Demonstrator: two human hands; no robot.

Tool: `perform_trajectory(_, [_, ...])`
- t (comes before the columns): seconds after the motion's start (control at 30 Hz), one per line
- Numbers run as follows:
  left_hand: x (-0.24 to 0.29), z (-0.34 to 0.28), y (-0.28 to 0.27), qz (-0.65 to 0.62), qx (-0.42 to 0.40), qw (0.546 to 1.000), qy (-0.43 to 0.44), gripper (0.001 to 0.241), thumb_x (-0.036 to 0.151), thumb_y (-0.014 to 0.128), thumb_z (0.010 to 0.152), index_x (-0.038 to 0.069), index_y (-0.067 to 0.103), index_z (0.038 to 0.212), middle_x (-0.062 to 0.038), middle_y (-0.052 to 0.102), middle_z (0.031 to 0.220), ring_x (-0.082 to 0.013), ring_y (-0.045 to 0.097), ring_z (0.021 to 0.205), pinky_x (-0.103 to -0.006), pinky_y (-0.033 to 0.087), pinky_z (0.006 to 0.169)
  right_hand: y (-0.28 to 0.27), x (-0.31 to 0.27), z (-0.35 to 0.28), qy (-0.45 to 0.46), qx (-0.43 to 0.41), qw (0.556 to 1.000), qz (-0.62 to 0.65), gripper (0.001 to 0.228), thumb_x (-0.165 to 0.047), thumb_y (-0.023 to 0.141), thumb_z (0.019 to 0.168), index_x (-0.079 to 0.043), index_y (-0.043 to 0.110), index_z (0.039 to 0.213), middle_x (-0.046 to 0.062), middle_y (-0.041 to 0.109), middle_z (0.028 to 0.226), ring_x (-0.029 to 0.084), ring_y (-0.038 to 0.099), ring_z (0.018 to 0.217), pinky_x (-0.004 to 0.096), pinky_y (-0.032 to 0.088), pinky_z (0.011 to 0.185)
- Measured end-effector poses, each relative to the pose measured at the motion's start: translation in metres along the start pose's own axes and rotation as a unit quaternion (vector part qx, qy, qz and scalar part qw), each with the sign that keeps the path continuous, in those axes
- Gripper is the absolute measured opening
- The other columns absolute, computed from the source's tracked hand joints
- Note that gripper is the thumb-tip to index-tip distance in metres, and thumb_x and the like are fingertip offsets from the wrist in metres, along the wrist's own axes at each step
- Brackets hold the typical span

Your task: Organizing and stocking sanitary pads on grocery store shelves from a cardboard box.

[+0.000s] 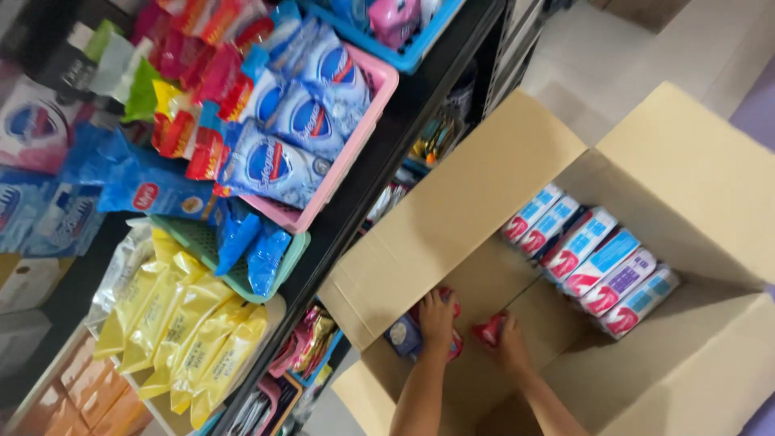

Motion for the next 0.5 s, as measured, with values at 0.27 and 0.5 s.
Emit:
perform_trajectory(0.27, [0.014, -0.041, -0.122, -0.273, -0.046, 0.956, -0.092, 0.097, 0.029, 0.092, 0.066, 0.023, 0.044, 0.149, -0.024, 0.037, 0.152, -0.0477, 0.052, 0.125, -0.0528, 0.051, 0.097, -0.143, -0.109, -0.024, -0.081, 0.113, 0.974, 0.179, 0.084, -0.022, 0.094, 0.065, -0.004, 0.048, 0.132, 0.018, 0.064, 0.120, 0.030, 0.067, 0.108, 0.039, 0.055, 0.091])
perform_trajectory(0.5, [-0.023, -0.152, -0.205, -0.611, 0.008, 0.785, -0.105, 0.080, 0.020, 0.091, 0.060, 0.018, 0.052, 0.129, -0.014, 0.052, 0.129, -0.0274, 0.057, 0.118, -0.0479, 0.063, 0.087, -0.194, -0.153, -0.078, -0.151, 0.088, 0.797, 0.578, 0.075, -0.003, 0.074, 0.081, -0.011, 0.040, 0.148, 0.010, 0.058, 0.136, 0.026, 0.063, 0.115, 0.045, 0.058, 0.084])
Point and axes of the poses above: each hand's wrist, its own z-axis towards the middle knuckle, its own y-axis out of the palm, x = y × z, the point moved 5 cm from there along z, towards the middle knuckle
